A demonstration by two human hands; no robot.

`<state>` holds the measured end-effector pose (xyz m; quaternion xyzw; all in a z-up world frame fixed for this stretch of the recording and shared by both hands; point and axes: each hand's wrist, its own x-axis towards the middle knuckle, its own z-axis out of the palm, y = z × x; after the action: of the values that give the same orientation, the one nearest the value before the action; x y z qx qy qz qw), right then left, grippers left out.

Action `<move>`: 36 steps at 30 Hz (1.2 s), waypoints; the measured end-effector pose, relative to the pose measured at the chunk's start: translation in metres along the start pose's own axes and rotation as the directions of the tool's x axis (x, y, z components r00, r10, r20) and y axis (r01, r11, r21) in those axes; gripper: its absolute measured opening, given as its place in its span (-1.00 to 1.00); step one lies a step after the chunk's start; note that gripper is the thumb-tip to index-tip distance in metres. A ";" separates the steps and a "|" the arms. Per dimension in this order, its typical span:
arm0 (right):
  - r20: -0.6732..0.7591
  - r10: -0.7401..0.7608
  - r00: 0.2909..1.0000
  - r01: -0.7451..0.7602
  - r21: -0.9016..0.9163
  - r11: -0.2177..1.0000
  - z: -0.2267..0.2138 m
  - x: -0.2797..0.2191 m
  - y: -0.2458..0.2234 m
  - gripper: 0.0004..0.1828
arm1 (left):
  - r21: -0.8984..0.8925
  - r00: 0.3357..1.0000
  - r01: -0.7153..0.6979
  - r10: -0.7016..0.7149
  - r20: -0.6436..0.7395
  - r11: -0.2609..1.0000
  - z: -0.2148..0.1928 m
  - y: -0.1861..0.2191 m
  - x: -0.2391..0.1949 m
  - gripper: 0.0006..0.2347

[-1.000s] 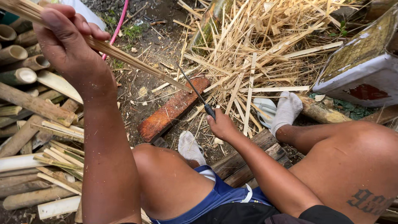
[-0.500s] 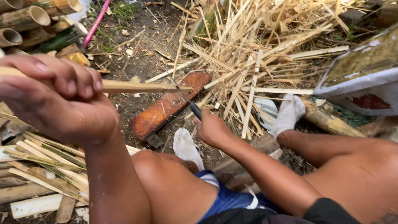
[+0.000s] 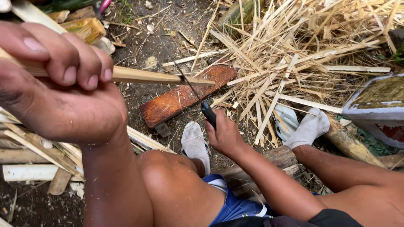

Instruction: The person sits on the ground and uses a knife to sharpen the end of a bamboo stick. They repeatedly scrape the knife along the bamboo to create a pointed tip, with bamboo shavings accumulating on the ground.

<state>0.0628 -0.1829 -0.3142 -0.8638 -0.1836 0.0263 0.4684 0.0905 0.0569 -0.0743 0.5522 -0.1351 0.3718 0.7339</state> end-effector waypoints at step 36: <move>-0.066 -0.086 0.994 0.092 0.082 0.992 -0.027 0.005 -0.105 -0.68 | 0.201 0.979 -0.199 0.206 -0.014 0.959 0.057 0.014 -0.025 -0.74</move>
<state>0.0430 -0.1507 -0.2128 -0.8344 -0.2060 -0.0137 0.5111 0.0755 -0.0031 -0.0602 0.5993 -0.1406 0.4659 0.6356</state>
